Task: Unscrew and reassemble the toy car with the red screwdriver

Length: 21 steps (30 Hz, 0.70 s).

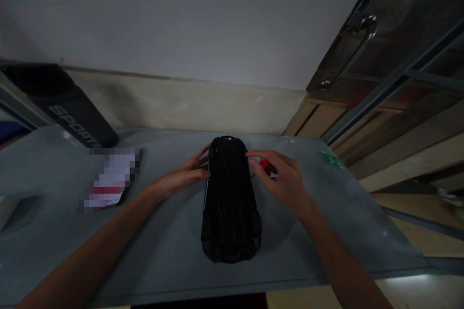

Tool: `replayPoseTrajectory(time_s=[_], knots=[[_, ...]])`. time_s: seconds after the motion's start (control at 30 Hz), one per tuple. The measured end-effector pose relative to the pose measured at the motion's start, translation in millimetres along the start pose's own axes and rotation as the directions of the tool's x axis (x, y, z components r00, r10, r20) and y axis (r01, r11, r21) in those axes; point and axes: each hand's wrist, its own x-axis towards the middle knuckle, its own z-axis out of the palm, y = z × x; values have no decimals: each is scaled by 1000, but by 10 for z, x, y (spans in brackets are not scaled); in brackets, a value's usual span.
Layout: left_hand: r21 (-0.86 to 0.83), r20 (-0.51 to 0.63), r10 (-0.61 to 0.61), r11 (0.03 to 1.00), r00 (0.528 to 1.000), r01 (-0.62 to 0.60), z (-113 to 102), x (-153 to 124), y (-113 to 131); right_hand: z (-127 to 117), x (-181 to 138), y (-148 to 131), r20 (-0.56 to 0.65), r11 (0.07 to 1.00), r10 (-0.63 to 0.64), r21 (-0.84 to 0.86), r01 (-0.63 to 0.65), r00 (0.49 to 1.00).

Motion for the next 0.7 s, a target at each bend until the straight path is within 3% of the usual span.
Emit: replayPoseTrajectory(time_s=[0.17,0.33,0.53,0.7], knots=[[-12,-15,-19,1000,1000,19,0,1,6,-13,16,-10,15,999,-30,37,30,999],[-28,-15,-14,1000,1000,14,-36,10,-30,19,12,8,-51,1000,-29,-10,29,998],[-32,7,6,999,1000,-6,-87,15,-88,-24,23,41,23,996,-79,-28,80,997],[-27,-2,2,1000,1000,-2,-88,16,-89,0,22,49,5,1000,-28,-6,28,1000]])
